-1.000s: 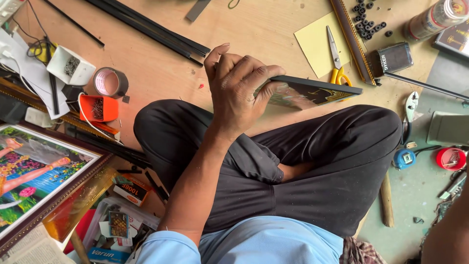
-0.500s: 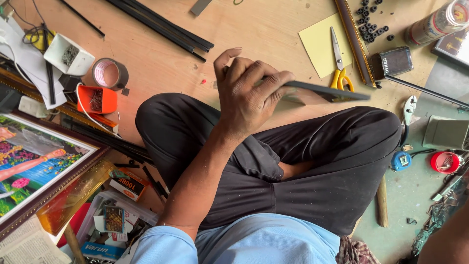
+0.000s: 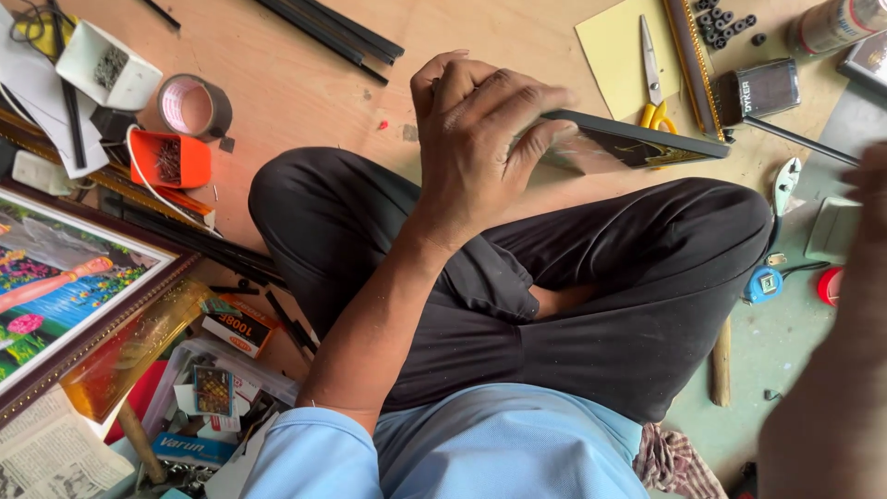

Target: Framing a religious picture using black plastic or rubber strips and adhesive.

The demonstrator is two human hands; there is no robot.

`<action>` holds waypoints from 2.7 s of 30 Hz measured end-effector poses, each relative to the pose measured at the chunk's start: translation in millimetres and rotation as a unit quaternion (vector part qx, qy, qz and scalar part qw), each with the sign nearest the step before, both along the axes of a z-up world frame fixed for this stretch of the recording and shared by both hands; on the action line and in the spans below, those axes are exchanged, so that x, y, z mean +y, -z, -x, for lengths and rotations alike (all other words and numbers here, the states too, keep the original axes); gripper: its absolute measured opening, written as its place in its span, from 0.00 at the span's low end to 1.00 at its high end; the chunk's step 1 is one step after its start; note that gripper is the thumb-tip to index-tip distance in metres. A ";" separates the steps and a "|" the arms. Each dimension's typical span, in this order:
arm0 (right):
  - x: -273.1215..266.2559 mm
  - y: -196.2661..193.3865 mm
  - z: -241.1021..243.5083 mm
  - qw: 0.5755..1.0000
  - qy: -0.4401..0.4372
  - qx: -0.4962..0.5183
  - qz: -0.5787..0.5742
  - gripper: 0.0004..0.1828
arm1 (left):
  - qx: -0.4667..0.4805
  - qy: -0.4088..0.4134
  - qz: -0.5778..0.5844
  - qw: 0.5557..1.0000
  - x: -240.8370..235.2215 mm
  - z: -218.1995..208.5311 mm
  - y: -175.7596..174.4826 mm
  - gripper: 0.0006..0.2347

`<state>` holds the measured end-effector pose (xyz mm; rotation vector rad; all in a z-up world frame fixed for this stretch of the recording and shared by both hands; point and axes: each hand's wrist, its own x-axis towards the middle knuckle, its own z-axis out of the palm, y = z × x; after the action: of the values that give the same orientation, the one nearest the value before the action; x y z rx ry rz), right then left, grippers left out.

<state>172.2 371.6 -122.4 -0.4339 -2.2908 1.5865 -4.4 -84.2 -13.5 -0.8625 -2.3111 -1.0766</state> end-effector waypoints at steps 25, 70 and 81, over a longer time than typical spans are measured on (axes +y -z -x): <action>-266.4 -141.4 107.7 0.899 -0.167 0.172 -0.365 0.04 | -0.140 -0.030 -0.024 0.989 3.5 -14.5 -18.3 0.06; -87.5 -62.3 -12.6 0.940 0.058 0.018 -0.337 0.11 | -0.159 0.027 -0.028 0.987 8.9 -15.0 -34.8 0.05; -85.4 66.1 -160.0 0.855 0.050 -0.357 -0.373 0.20 | -0.155 -0.003 -0.009 0.988 10.0 -7.9 -28.9 0.03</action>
<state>332.2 286.2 -188.5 -1.0125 -3.0888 0.3728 3.5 -74.2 15.4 -0.7234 -2.5474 -1.3052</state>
